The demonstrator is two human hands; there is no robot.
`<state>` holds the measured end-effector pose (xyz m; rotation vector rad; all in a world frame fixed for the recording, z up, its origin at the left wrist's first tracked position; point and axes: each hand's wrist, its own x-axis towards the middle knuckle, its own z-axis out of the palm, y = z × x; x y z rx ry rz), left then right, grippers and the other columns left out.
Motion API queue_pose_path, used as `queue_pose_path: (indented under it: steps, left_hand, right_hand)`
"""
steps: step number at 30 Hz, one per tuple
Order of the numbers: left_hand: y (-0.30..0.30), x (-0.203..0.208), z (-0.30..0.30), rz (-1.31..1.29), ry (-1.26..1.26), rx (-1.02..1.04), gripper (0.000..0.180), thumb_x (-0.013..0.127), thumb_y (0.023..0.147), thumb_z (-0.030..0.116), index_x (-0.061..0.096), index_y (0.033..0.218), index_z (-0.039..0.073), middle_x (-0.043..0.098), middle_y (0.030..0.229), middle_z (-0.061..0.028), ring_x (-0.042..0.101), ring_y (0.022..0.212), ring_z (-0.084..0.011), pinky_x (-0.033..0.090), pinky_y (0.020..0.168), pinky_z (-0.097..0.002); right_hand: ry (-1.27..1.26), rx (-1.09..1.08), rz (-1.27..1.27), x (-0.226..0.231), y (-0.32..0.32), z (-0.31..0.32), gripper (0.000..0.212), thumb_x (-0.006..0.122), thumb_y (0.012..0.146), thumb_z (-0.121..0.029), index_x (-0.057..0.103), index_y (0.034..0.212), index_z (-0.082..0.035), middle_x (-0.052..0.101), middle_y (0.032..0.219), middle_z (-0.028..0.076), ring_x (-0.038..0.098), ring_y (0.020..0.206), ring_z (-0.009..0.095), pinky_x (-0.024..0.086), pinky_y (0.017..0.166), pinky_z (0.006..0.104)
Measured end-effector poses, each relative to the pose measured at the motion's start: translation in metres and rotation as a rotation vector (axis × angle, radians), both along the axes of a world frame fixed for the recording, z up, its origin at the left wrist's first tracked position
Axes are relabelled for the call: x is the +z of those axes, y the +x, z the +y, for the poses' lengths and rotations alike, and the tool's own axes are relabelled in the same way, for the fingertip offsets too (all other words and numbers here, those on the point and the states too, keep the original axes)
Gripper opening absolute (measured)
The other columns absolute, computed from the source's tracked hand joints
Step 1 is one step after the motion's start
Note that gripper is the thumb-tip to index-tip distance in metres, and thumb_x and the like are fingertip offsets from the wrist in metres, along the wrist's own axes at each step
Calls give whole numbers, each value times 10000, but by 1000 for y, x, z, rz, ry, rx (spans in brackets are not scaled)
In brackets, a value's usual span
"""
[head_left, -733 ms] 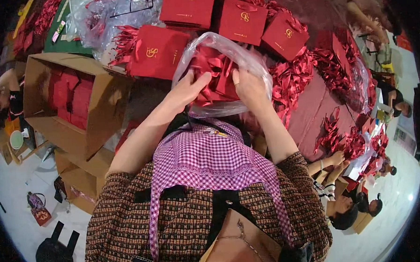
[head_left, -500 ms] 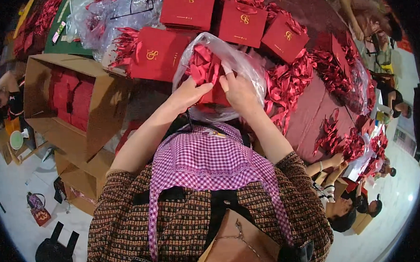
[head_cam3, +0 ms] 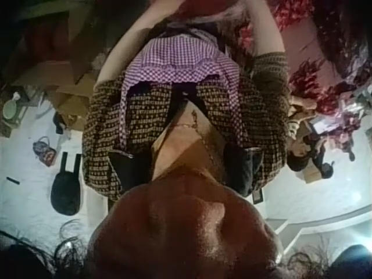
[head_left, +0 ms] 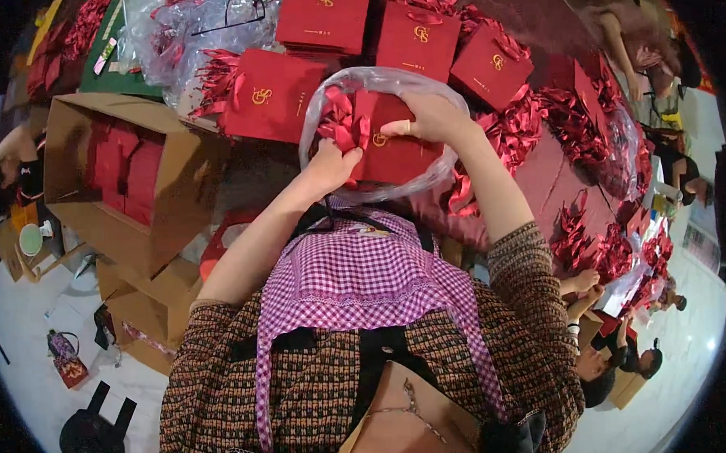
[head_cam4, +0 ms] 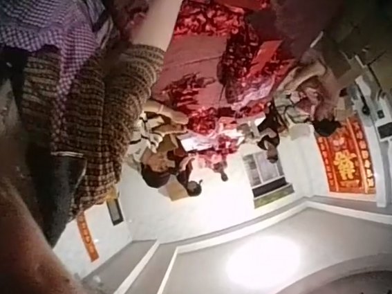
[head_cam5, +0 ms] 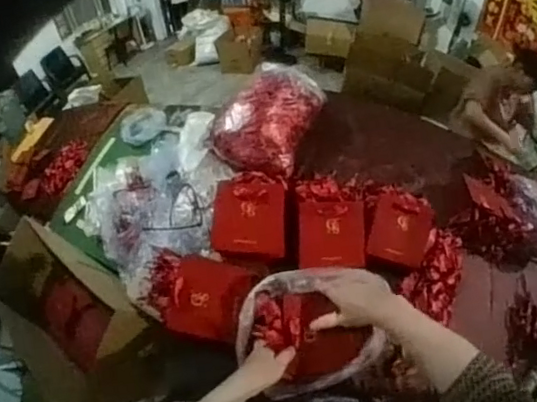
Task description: The person picks up red gift bags from a table and places them into a plastic bag by hand. The person then removes the gift bags from the plastic bag and stacks them back on the table.
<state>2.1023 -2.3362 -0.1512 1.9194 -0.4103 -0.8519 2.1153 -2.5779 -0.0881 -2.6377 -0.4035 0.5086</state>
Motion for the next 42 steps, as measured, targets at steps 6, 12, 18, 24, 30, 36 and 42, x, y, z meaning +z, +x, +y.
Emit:
queue_pose_path:
  steps: [6,12,18,24,30,36,42]
  left_hand:
    - [-11,-10,-2,30,8,137,418,501,910,266,509,1209,-26,593,1133,-155,543,1052,-242,406,924,-359]
    - [-16,2,4,41,-49,-2,414,514,919,272,513,1213,-20,603,1125,-103,546,1039,-208,414,920,-344]
    - [-10,46,12,13,97,0,418,589,884,346,569,1061,-32,605,1041,-275,579,1004,-391,451,846,-415]
    - [-17,120,28,-728,70,338,178,583,875,143,590,975,-4,594,943,-171,567,913,-356,454,793,-413]
    - [-28,95,-9,-108,89,133,563,530,913,350,437,1255,-87,546,1160,-305,533,1112,-411,414,947,-404]
    - [-35,68,-21,-88,115,124,755,564,890,368,263,1350,-148,394,1315,-358,397,1232,-454,313,1047,-433]
    - [-40,71,-27,-592,456,-124,914,763,705,286,267,1384,-73,364,1370,-261,406,1208,-422,358,994,-483]
  right_hand:
    - [-123,86,10,8,19,5,780,651,701,-622,546,1240,-68,590,1215,149,509,1184,292,411,980,382]
    - [-17,20,-140,12,-16,2,799,678,686,-586,517,1250,-42,550,1257,174,506,1177,319,415,969,391]
    - [-47,-105,198,-10,-28,-10,826,612,725,-666,544,1205,2,599,1109,256,549,1083,392,422,910,435]
    - [34,-159,73,-17,-34,-15,780,609,727,-665,587,1134,1,618,1079,246,574,1041,389,442,884,444]
    - [70,-114,-17,-9,-36,-10,807,582,746,-668,555,1171,18,590,1114,275,563,1061,400,439,893,449]
    - [66,-153,-34,-7,-42,-2,823,600,739,-663,548,1152,47,609,1060,281,564,1036,421,438,877,466]
    - [9,-160,86,2,-43,5,757,597,772,-618,550,1142,40,607,1055,283,577,1031,406,443,874,466]
